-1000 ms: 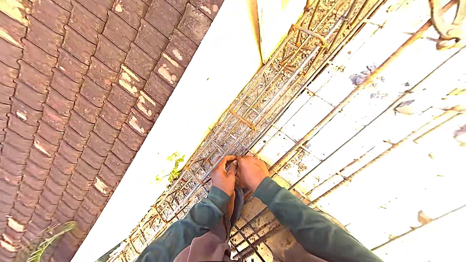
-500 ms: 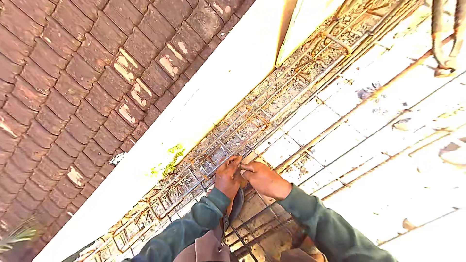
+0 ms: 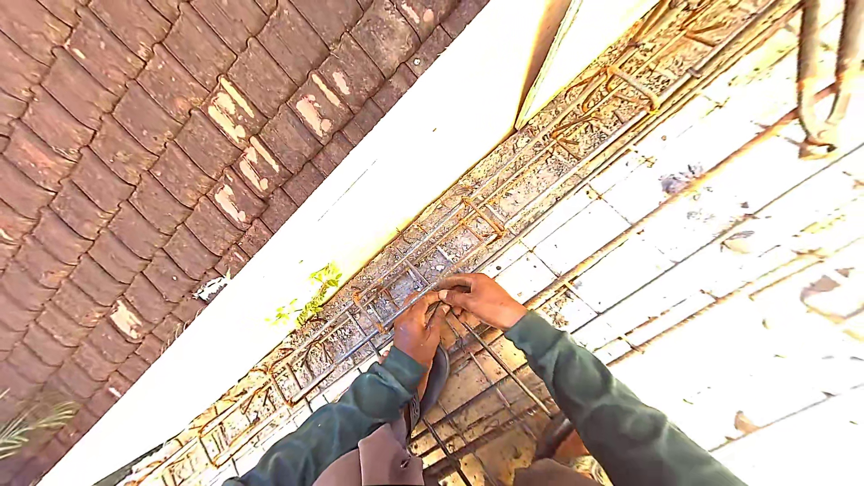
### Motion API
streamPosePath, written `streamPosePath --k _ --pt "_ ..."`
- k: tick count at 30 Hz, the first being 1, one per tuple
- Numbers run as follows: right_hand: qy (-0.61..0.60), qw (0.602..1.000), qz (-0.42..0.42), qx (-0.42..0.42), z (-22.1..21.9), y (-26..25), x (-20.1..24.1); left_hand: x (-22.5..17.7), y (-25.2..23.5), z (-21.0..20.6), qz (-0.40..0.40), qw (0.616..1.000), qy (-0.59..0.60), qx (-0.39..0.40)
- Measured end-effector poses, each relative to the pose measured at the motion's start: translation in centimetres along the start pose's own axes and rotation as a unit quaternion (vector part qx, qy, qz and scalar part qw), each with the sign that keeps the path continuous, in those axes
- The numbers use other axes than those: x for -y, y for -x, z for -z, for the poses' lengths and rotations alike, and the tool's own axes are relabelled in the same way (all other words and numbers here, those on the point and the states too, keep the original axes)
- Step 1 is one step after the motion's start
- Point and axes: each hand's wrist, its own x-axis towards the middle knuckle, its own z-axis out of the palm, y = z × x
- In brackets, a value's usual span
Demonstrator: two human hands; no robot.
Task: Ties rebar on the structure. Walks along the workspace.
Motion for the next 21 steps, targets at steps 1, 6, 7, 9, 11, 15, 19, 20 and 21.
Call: streamPosePath --k 1,6,7,9,11,15,19,20,21 --pt "0.02 1.0 0.012 0.008 0.1 -0.2 0.3 -0.2 0.0 0.2 0.012 1.0 0.006 0.005" --pt "0.26 0.962 0.084 0.004 0.7 -0.4 2.5 -0.9 0.2 0.5 0.094 0.993 0.064 0.013" --pt "0.311 0.946 0.095 0.003 0.6 -0.4 2.8 -1.1 0.3 0.4 0.118 0.99 0.077 0.008" --pt "0.378 0.92 0.107 -0.002 0.4 -0.4 3.0 -1.7 0.2 0.5 0.175 0.979 0.102 0.001" --pt "0.412 0.902 0.125 -0.021 -0.3 -0.4 2.4 -2.4 0.0 0.7 0.219 0.967 0.127 -0.005" --pt "0.428 0.895 0.114 -0.044 -1.1 0.5 1.9 -2.6 -0.3 0.6 0.236 0.959 0.157 -0.024" --pt "0.511 0.845 0.154 0.0 -0.8 0.1 1.7 -3.1 -0.5 0.7 0.253 0.956 0.146 -0.025" --pt "0.526 0.833 0.171 0.007 -0.7 -0.4 1.4 -3.3 -0.7 0.8 0.259 0.954 0.146 -0.031" --pt "0.527 0.829 0.185 0.003 -0.6 -0.8 0.9 -3.4 -0.6 0.8 0.267 0.951 0.151 -0.036"
